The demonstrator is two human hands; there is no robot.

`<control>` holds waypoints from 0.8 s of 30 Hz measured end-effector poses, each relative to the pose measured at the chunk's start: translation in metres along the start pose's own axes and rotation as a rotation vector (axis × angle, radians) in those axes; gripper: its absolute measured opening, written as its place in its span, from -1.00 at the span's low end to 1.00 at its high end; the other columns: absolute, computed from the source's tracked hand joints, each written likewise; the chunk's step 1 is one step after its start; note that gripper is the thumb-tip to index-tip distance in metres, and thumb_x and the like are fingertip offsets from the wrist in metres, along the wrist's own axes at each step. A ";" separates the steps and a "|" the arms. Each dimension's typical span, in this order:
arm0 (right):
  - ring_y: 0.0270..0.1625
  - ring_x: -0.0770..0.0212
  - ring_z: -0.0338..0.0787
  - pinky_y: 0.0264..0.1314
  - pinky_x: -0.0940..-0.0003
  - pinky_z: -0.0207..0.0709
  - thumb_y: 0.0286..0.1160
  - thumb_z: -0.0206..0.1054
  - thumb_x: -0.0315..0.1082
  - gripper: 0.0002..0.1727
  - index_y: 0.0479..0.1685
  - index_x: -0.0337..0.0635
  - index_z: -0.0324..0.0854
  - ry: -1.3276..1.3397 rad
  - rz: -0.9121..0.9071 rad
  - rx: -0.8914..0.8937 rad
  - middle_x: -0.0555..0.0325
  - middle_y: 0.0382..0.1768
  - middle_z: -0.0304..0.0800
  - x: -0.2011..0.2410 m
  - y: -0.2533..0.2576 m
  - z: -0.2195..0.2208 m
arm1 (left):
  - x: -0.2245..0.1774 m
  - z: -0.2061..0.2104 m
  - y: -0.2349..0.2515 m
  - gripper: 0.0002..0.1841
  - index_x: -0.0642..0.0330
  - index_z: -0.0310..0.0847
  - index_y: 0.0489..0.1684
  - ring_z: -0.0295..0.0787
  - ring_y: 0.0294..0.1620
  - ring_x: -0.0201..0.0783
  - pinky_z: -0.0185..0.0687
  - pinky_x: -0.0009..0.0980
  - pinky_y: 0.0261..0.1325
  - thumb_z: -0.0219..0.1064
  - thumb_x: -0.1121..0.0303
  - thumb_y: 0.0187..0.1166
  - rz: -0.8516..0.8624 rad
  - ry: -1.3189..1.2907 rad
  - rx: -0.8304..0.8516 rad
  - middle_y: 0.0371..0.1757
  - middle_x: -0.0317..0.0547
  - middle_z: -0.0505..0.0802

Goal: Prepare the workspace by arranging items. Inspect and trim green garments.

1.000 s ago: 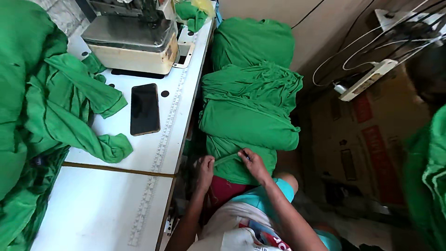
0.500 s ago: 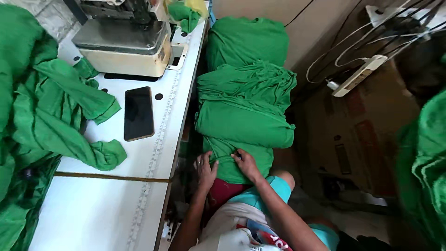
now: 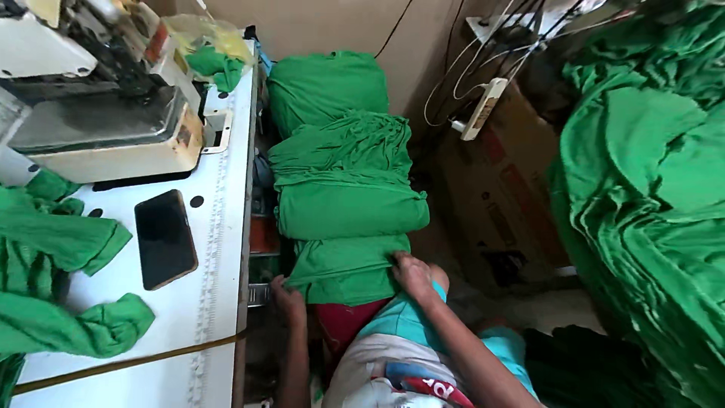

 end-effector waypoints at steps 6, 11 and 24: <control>0.15 -0.29 0.84 0.15 -0.29 0.66 0.42 0.31 -0.61 -0.68 0.15 -0.39 0.73 0.242 -0.328 -0.365 -0.28 0.17 0.80 0.010 -0.014 -0.027 | -0.093 0.057 -0.053 -0.34 0.41 0.52 0.42 0.23 0.76 0.31 0.06 0.43 0.62 0.50 0.43 0.20 0.726 0.087 0.184 0.69 0.27 0.47; 0.13 -0.28 0.84 0.13 -0.28 0.66 0.52 0.34 -0.44 -0.69 0.18 -0.37 0.71 0.177 -0.322 -0.295 -0.27 0.20 0.79 0.026 -0.008 -0.036 | -0.138 0.103 -0.054 -0.74 0.32 0.83 0.05 0.58 0.59 0.09 0.15 0.27 0.67 0.30 0.35 0.64 0.891 0.250 0.384 0.46 0.03 0.77; 0.27 -0.26 0.80 0.36 -0.28 0.56 0.84 0.05 -0.19 -0.58 0.46 -0.21 0.55 0.369 0.173 -0.202 -0.25 0.16 0.81 -0.077 0.005 -0.023 | -0.113 0.073 -0.030 -0.60 0.32 0.65 0.31 0.50 0.56 0.25 0.30 0.28 0.49 0.21 0.60 0.47 0.622 0.405 0.199 0.56 0.18 0.62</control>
Point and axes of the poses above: each hand's wrist, its own y-axis towards the middle knuckle, its own z-axis out of the palm, x = y × z, the point moved 5 cm from there along y, towards the middle knuckle
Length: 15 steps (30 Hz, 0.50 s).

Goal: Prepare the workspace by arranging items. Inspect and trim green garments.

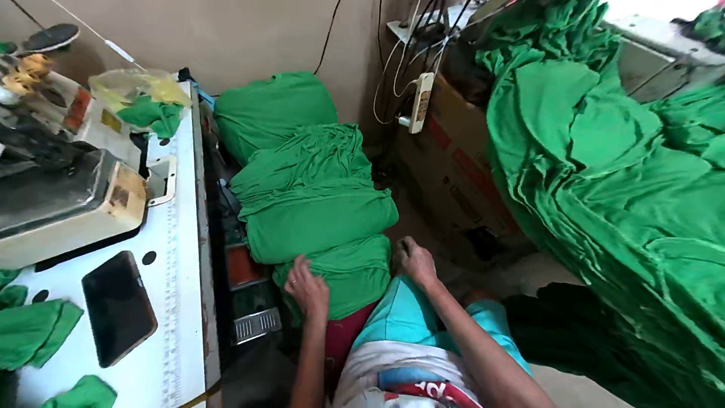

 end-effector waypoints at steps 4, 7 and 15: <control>0.44 -0.10 0.70 0.48 -0.26 0.50 0.67 0.30 0.00 -0.51 0.48 -0.01 0.60 -0.173 -0.130 0.260 -0.02 0.44 0.68 0.024 -0.006 0.018 | -0.046 0.050 0.005 -0.50 0.24 0.36 0.66 0.73 0.37 0.01 0.65 -0.07 0.40 0.16 0.38 0.73 0.201 -0.141 0.540 0.62 0.14 0.57; 0.44 -0.22 0.68 0.45 -0.28 0.51 0.65 0.31 -0.20 -0.50 0.54 -0.09 0.53 -0.283 -0.149 0.293 -0.15 0.56 0.54 0.036 -0.010 0.031 | -0.058 0.083 0.008 -0.41 0.28 0.31 0.70 0.51 0.61 0.13 0.43 0.05 0.63 0.30 0.27 0.71 0.221 -0.090 0.748 0.62 0.22 0.55; 0.23 -0.31 0.79 0.21 -0.32 0.64 0.58 0.28 -0.41 -0.42 0.64 -0.12 0.41 -0.291 -0.070 0.117 -0.17 0.57 0.52 0.037 -0.021 0.023 | -0.063 0.030 0.021 -0.72 0.38 0.73 0.17 0.87 0.03 0.06 0.76 -0.03 0.20 0.14 0.42 0.78 0.188 -0.248 0.210 0.12 0.22 0.83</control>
Point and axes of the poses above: each hand's wrist, its own y-axis towards the middle knuckle, its own z-axis out of the palm, x = y × z, the point moved 5 cm from there along y, towards the middle knuckle
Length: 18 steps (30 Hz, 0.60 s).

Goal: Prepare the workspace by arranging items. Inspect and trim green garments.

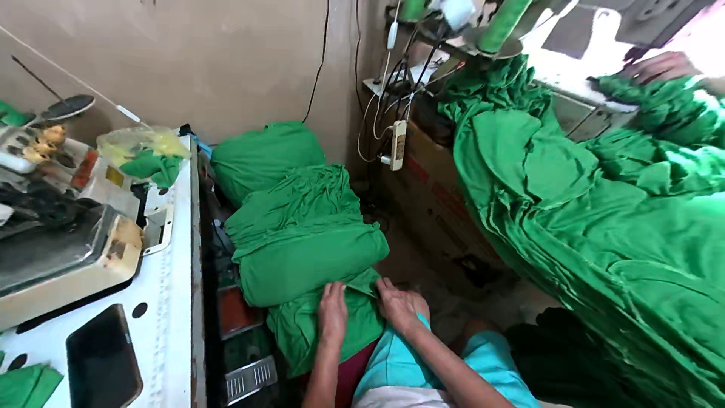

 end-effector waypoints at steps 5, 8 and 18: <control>0.18 -0.24 0.81 0.13 -0.22 0.69 0.45 0.32 -0.53 -0.50 0.44 -0.16 0.56 0.103 -0.164 -0.098 -0.18 0.52 0.55 0.008 -0.016 -0.022 | 0.040 -0.039 -0.004 -0.80 0.50 0.77 -0.01 0.85 0.06 0.04 0.78 -0.10 0.20 0.24 0.56 0.65 0.117 -0.090 -0.258 0.13 0.30 0.81; 0.07 -0.30 0.84 0.02 -0.26 0.71 0.46 0.31 -0.54 -0.65 0.22 -0.22 0.71 0.052 -0.424 -0.089 -0.26 0.37 0.66 0.013 -0.031 -0.015 | 0.065 -0.036 -0.007 -0.77 0.44 0.80 0.03 0.72 0.33 0.21 0.57 0.09 0.45 0.21 0.53 0.69 0.104 0.100 -0.038 0.27 0.32 0.77; 0.04 -0.02 0.83 0.25 -0.02 0.64 0.82 0.14 -0.14 -0.58 0.22 -0.34 0.66 0.514 -0.191 0.002 -0.17 -0.01 0.82 0.004 -0.016 -0.008 | 0.052 -0.046 -0.002 -0.66 0.40 0.62 0.32 0.75 0.30 0.10 0.60 -0.02 0.44 0.06 0.40 0.81 -0.200 0.098 0.057 0.33 0.25 0.73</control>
Point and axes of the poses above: each hand's wrist, its own y-axis towards the middle knuckle, its own z-axis out of the palm, x = y × z, the point moved 5 cm from there along y, towards the middle knuckle
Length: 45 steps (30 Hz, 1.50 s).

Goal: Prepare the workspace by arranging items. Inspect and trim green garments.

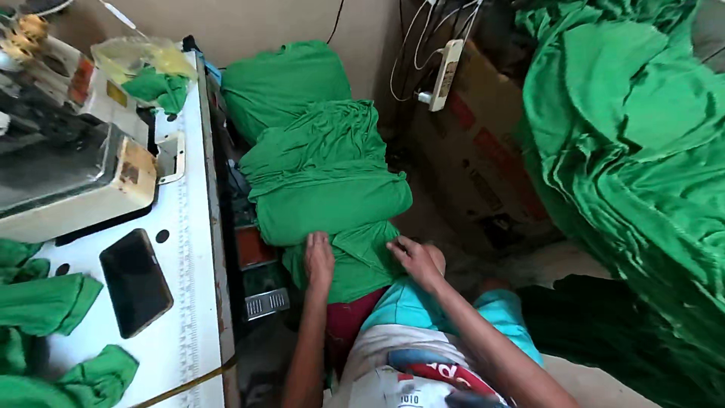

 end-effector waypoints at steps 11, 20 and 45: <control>-0.56 0.45 0.35 -0.47 0.52 0.26 0.93 -0.12 -0.09 -0.59 0.35 -0.26 0.28 0.629 0.248 0.168 0.24 -0.38 0.54 -0.027 0.039 0.070 | 0.008 0.064 -0.007 -0.70 0.31 0.73 0.27 0.76 0.19 -0.01 0.65 -0.19 0.35 0.18 0.44 0.72 0.215 -0.147 0.332 0.32 0.25 0.72; -0.40 0.34 0.55 -0.26 0.41 0.50 0.83 0.14 -0.21 -0.65 0.27 -0.34 0.36 0.540 0.197 0.184 0.11 -0.28 0.56 -0.026 0.034 0.068 | 0.006 0.059 0.003 -0.69 0.40 0.60 0.27 0.83 0.15 0.03 0.70 -0.09 0.32 0.03 0.41 0.83 0.157 -0.070 0.376 0.25 0.24 0.76; -0.34 0.23 0.66 -0.19 0.27 0.58 0.69 0.30 -0.27 -0.69 0.10 -0.39 0.50 0.244 0.123 0.254 -0.02 -0.24 0.68 -0.023 0.034 0.070 | 0.003 0.066 0.001 -0.70 0.30 0.66 0.29 0.83 0.15 0.09 0.70 -0.01 0.29 0.08 0.39 0.82 0.270 0.097 0.362 0.32 0.21 0.75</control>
Point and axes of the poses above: each hand's wrist, its own y-axis towards the middle knuckle, its own z-axis out of the palm, x = y × z, the point moved 5 cm from there along y, towards the middle knuckle
